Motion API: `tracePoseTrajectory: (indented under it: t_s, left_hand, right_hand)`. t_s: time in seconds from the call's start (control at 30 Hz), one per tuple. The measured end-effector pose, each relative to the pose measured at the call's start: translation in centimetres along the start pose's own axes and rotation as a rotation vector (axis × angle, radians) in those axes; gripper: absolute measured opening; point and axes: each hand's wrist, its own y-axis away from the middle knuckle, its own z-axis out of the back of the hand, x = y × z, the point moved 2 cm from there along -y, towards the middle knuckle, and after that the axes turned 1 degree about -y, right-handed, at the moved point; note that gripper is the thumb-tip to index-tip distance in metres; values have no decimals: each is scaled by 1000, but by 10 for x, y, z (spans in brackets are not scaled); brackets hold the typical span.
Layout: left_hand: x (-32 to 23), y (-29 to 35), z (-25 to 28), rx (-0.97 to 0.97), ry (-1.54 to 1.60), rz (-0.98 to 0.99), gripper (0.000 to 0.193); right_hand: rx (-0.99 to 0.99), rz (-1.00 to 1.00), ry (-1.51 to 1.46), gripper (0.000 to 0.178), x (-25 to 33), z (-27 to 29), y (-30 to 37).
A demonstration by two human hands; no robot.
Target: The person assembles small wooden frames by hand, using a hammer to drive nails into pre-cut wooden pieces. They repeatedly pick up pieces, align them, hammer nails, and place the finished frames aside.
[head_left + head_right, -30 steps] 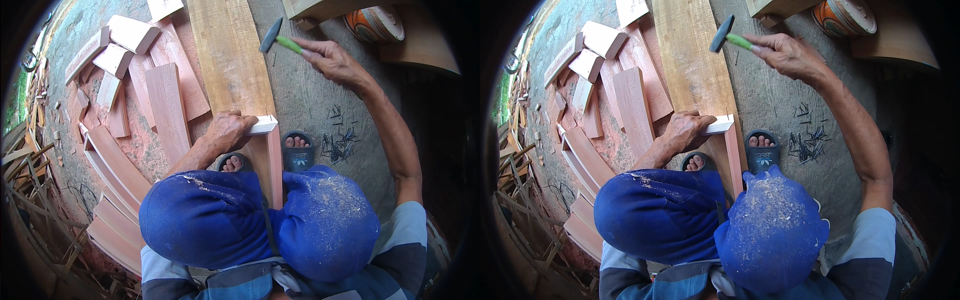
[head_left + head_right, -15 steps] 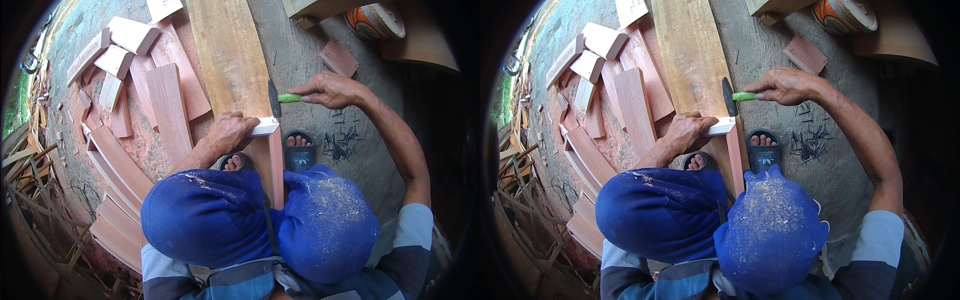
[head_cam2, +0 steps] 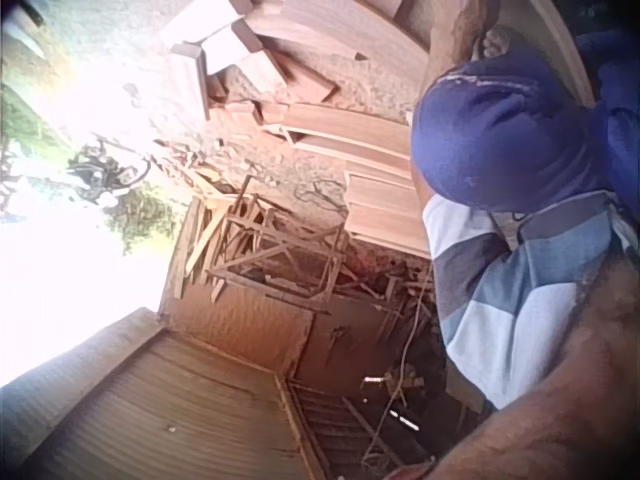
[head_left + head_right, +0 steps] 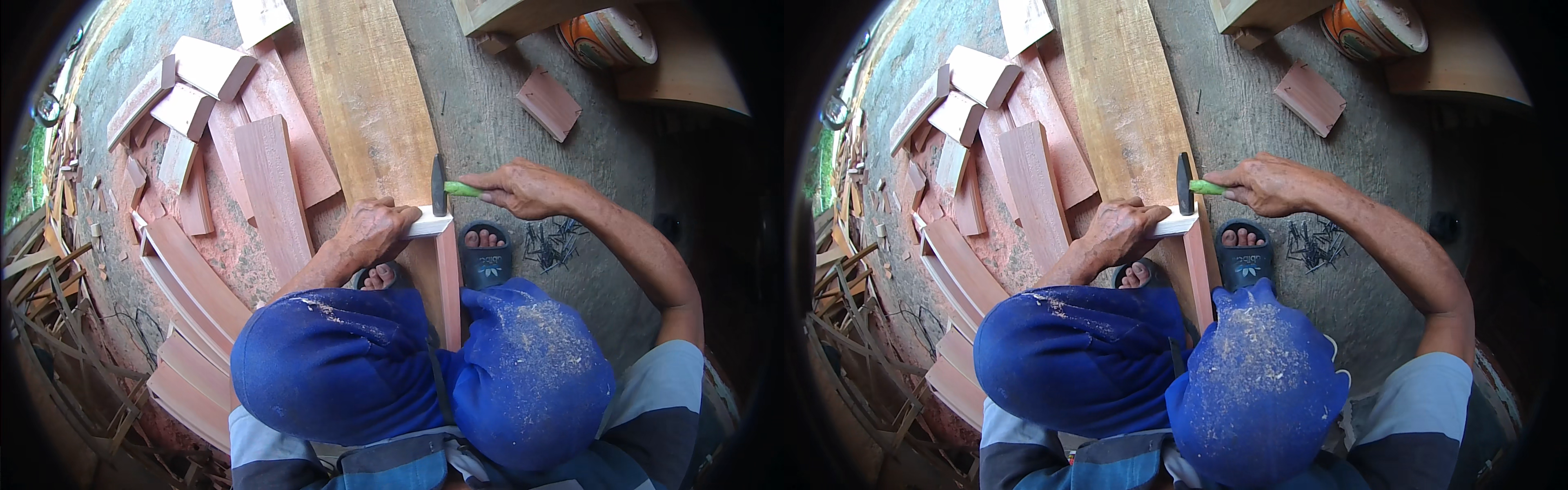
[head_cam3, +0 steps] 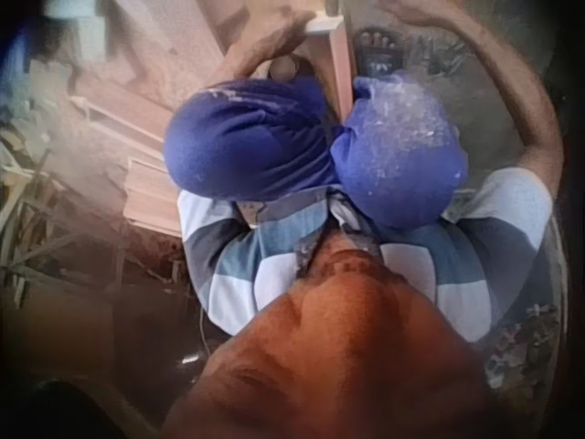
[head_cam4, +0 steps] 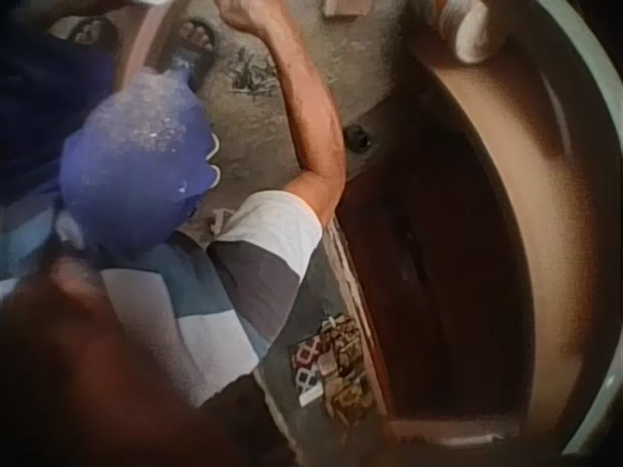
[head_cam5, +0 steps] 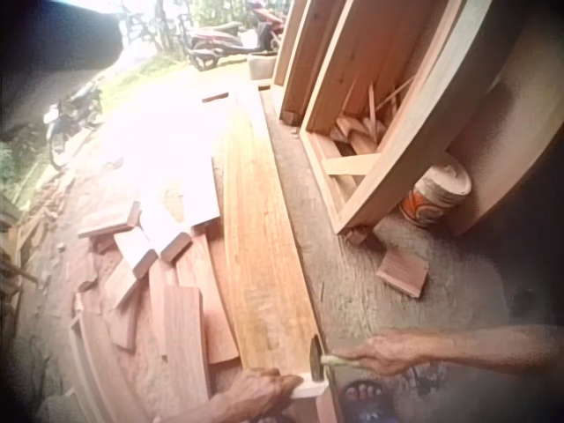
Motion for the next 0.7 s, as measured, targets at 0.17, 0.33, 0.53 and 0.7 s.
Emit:
tracePoseTrajectory:
  t_s: [0.17, 0.33, 0.53, 0.7]
  left_hand:
    - [-5, 7, -3, 19, 11, 35, 25]
    - [-8, 5, 1, -27, 22, -6, 21]
    - [-8, 2, 2, -32, 33, -21, 18]
    - [-10, 5, 3, -37, 46, -6, 18]
  right_hand:
    - [-112, -387, -163, 43, 13, 11, 2]
    - [292, -163, 96, 44, 8, -2, 15]
    - [160, -133, -10, 45, 17, -26, 34]
    - [209, -338, -42, 45, 29, -26, 37]
